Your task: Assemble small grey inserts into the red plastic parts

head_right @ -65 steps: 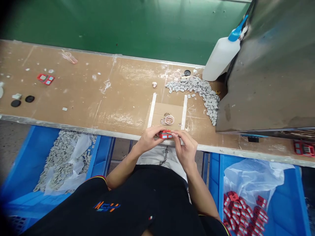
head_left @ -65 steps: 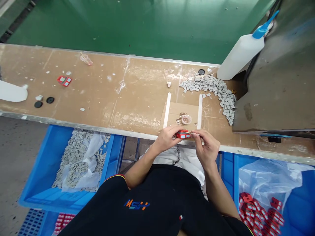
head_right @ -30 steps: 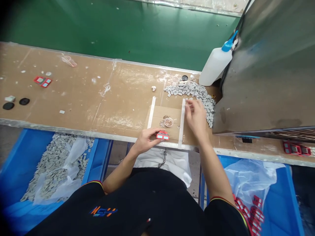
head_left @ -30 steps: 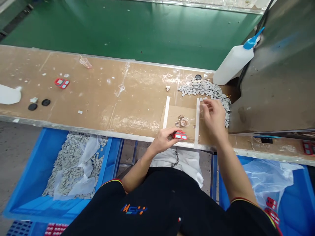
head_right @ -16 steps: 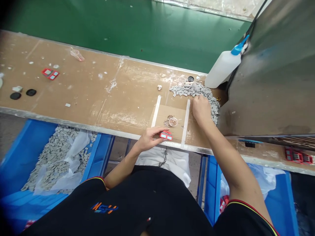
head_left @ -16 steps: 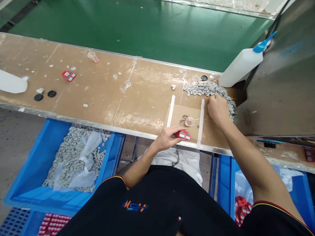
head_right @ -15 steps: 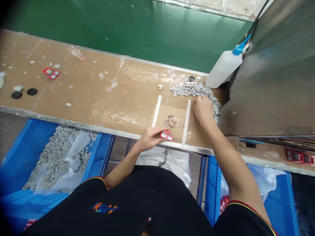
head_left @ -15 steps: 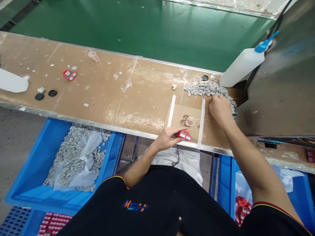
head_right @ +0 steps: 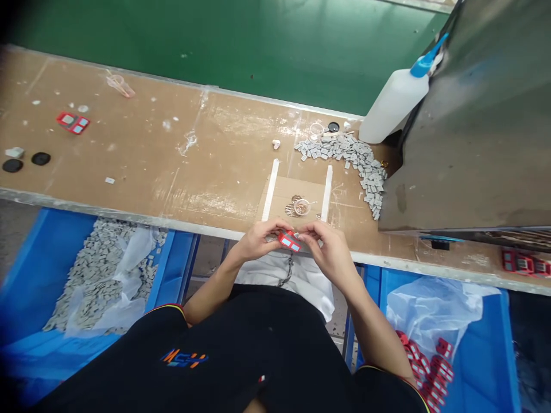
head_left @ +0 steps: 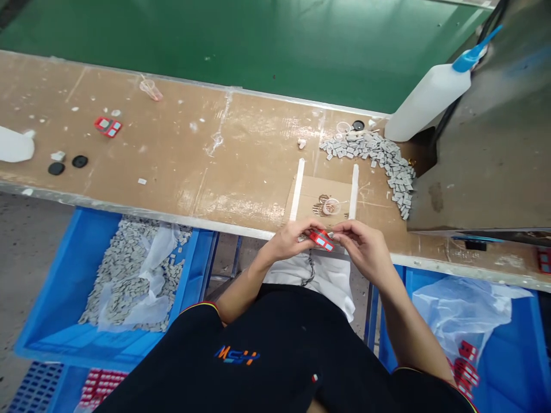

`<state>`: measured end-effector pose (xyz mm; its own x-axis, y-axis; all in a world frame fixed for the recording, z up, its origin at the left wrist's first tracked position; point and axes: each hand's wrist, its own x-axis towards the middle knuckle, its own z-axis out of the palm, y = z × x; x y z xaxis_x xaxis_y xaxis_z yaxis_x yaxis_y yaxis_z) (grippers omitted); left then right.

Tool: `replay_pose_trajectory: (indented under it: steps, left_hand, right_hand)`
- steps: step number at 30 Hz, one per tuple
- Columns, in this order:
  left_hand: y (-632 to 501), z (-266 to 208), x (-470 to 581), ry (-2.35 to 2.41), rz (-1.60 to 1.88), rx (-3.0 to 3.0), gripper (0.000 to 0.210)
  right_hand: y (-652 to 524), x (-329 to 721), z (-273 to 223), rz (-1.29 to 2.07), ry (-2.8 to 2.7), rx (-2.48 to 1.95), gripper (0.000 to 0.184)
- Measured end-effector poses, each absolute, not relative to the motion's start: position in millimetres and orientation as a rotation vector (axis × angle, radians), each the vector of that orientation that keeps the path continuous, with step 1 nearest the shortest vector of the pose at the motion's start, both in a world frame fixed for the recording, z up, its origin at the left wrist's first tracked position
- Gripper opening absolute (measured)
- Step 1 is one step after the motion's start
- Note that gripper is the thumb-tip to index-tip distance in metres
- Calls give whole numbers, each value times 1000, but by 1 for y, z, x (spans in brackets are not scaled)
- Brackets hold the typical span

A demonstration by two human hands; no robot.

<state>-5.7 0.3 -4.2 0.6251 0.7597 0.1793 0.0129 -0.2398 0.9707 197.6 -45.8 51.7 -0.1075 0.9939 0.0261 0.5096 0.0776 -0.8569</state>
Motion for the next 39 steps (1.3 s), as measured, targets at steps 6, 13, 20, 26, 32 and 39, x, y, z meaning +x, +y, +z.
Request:
replay_pose_trajectory:
  steps: [6,13,20,26,32,39]
  left_hand:
    - [1,-4,-6,667,751,1768,20]
    - [0,-3,-7,717,685,1915,17]
    - [-3,-8,-4,727,728,2003,15]
    - [-3,-11,-4,660,936,1830,15]
    - [3,2,-5,570,901,1678,12]
    - [1,3,-1,631,932,1581,5]
  right_hand:
    - [-41,199,51,842,-1855,-1503,15]
    - [-52,189,51,675,-2010,-1518,20]
    - [-67,186,45,874,-1758,-1468,14]
    - [-73,178,24,1086,-1322,-1370,28]
    - [-71,175,20,914,-1328,-1472,34]
    - [-66,176,30,754,-1542,-1490,22]
